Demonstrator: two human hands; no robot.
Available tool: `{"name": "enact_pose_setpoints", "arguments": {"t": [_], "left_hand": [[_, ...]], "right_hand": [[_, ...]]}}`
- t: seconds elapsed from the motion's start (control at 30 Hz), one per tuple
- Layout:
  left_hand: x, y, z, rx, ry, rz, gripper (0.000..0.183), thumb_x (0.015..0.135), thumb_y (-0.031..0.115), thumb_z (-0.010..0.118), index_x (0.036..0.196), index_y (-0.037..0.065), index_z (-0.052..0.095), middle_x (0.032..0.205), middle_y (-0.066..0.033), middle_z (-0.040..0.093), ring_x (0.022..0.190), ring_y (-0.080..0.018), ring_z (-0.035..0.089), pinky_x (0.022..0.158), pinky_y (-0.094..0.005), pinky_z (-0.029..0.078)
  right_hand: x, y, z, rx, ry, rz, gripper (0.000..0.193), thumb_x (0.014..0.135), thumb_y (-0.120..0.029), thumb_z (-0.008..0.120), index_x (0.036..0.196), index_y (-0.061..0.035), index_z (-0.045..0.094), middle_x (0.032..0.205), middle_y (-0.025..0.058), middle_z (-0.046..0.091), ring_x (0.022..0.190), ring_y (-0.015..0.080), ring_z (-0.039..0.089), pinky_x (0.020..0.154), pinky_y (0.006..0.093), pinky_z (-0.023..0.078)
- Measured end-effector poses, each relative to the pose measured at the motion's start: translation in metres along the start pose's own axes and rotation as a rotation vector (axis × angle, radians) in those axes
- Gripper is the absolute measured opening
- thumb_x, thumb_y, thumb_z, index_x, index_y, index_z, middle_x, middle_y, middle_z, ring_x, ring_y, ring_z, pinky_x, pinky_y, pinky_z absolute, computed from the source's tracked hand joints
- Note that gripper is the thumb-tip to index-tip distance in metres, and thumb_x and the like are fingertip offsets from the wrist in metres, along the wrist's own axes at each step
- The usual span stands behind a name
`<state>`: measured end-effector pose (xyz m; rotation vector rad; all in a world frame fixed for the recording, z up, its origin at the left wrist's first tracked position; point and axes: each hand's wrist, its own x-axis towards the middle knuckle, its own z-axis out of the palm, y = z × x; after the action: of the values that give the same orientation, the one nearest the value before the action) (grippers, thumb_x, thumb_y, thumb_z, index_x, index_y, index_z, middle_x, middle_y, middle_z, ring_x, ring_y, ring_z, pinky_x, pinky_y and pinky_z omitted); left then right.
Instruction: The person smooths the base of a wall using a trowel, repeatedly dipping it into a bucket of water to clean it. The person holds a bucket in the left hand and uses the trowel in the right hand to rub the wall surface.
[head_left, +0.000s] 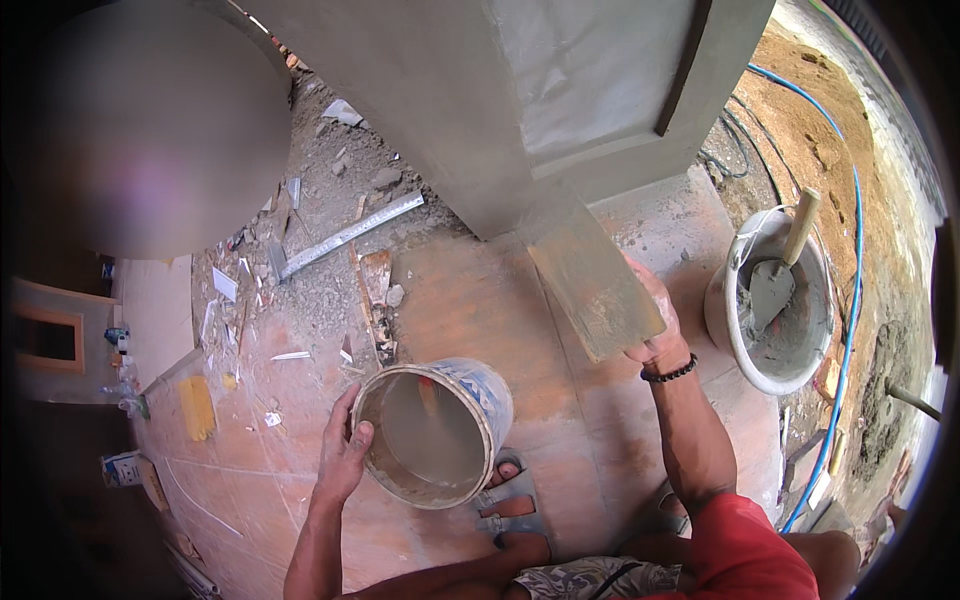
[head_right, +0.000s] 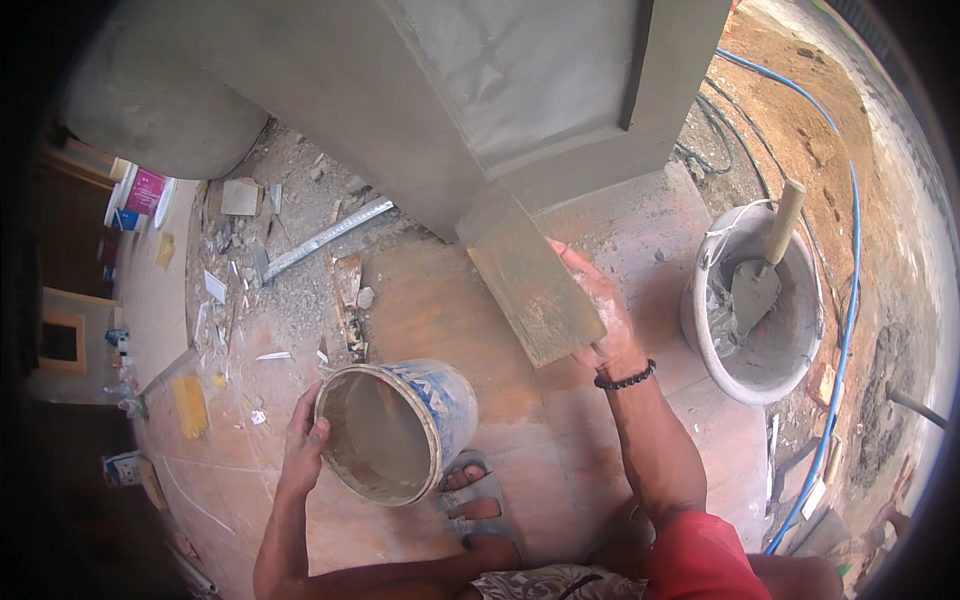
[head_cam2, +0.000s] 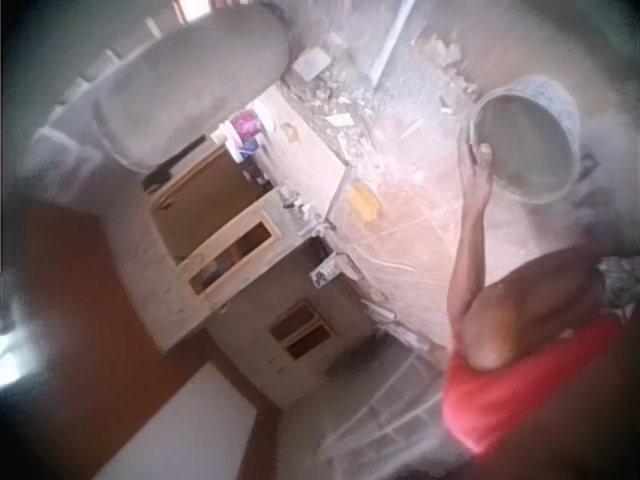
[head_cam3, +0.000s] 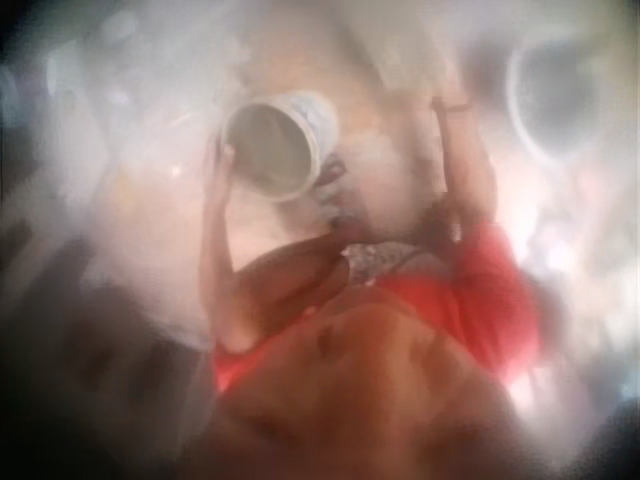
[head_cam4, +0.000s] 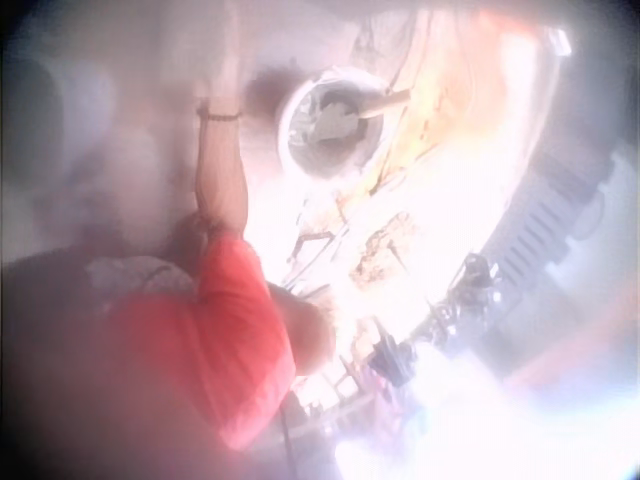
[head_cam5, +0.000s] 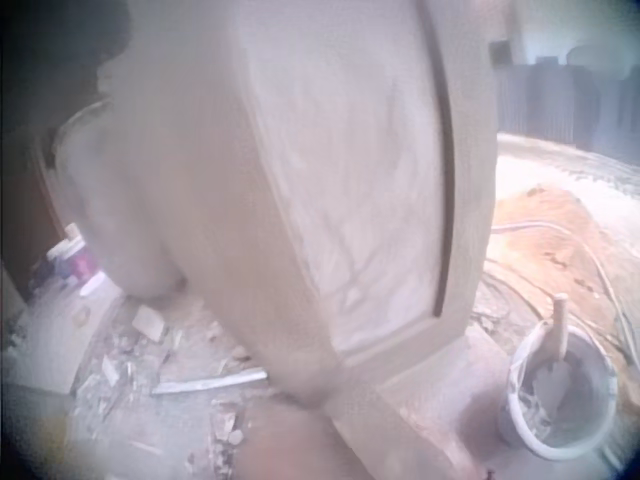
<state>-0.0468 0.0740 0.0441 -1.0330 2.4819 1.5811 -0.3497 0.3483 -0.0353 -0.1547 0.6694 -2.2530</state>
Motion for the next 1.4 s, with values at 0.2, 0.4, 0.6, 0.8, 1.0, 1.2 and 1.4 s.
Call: {"name": "enact_pose_setpoints", "arguments": {"t": [0.2, 0.4, 0.6, 0.8, 1.0, 1.2, 1.4], "left_hand": [[0.018, 0.000, -0.009, 0.034, 0.118, 0.087, 0.080, 0.093, 0.057, 0.056, 0.143, -0.002, 0.037, 0.140, -0.0208, 0.046, 0.125, -0.0319, 0.049, 0.105, -0.0440, 0.039], [0.050, 0.059, -0.005, 0.185, 0.133, 0.344, 0.073, 0.092, 0.053, 0.059, 0.139, -0.002, 0.044, 0.132, -0.0200, 0.053, 0.118, -0.0315, 0.053, 0.102, -0.0440, 0.041], [0.061, 0.146, 0.042, 0.434, -0.154, 0.582, 0.067, 0.091, 0.046, 0.063, 0.134, -0.002, 0.048, 0.128, -0.0223, 0.055, 0.119, -0.0381, 0.053, 0.108, -0.0488, 0.034], [0.047, 0.236, 0.104, 0.910, -0.695, 0.694, 0.064, 0.090, 0.037, 0.064, 0.136, -0.003, 0.044, 0.133, -0.0231, 0.049, 0.128, -0.0409, 0.043, 0.113, -0.0544, 0.022], [0.067, 0.245, 0.213, 0.706, -0.945, 0.469, 0.073, 0.091, 0.033, 0.063, 0.145, -0.003, 0.031, 0.135, -0.0272, 0.047, 0.126, -0.0398, 0.046, 0.110, -0.0475, 0.030], [0.085, 0.210, 0.330, 0.193, -0.778, -0.104, 0.073, 0.099, 0.043, 0.053, 0.151, 0.002, 0.021, 0.136, -0.0156, 0.048, 0.109, -0.0233, 0.060, 0.098, -0.0409, 0.045], [0.084, 0.210, 0.364, -0.147, -0.817, -0.236, 0.049, 0.105, 0.039, 0.041, 0.142, 0.007, 0.034, 0.129, -0.0121, 0.055, 0.103, -0.0233, 0.064, 0.098, -0.0412, 0.046]], "right_hand": [[0.045, -0.150, 0.105, -1.091, -0.087, 0.122, 0.044, 0.093, -0.032, 0.066, 0.124, -0.0008, 0.061, 0.106, 0.0057, 0.069, 0.091, 0.0107, 0.065, 0.080, 0.0261, 0.054], [-0.010, -0.281, 0.151, -2.100, -0.140, 0.283, 0.040, 0.096, -0.037, 0.061, 0.116, -0.0030, 0.066, 0.103, 0.0125, 0.069, 0.092, 0.0201, 0.066, 0.086, 0.0332, 0.051], [-0.094, -0.306, 0.096, -2.111, 0.202, 0.497, 0.034, 0.085, -0.032, 0.072, 0.108, -0.0066, 0.068, 0.094, 0.0127, 0.068, 0.089, 0.0208, 0.063, 0.080, 0.0359, 0.049], [-0.110, -0.291, -0.015, -2.074, 0.142, 0.636, 0.033, 0.081, -0.025, 0.069, 0.104, -0.0009, 0.070, 0.095, 0.0197, 0.068, 0.093, 0.0301, 0.066, 0.082, 0.0397, 0.050], [-0.097, -0.261, -0.069, -2.005, 0.133, 0.650, 0.028, 0.080, -0.022, 0.065, 0.096, 0.0010, 0.070, 0.087, 0.0222, 0.068, 0.088, 0.0363, 0.066, 0.080, 0.0434, 0.050], [-0.075, -0.235, -0.080, -2.199, 0.088, 0.572, 0.022, 0.078, -0.014, 0.062, 0.087, 0.0042, 0.069, 0.081, 0.0260, 0.068, 0.082, 0.0417, 0.068, 0.074, 0.0482, 0.054], [-0.062, -0.218, -0.085, -2.346, 0.025, 0.351, 0.017, 0.073, -0.012, 0.063, 0.079, 0.0016, 0.071, 0.075, 0.0228, 0.069, 0.076, 0.0384, 0.071, 0.068, 0.0458, 0.058]]}}
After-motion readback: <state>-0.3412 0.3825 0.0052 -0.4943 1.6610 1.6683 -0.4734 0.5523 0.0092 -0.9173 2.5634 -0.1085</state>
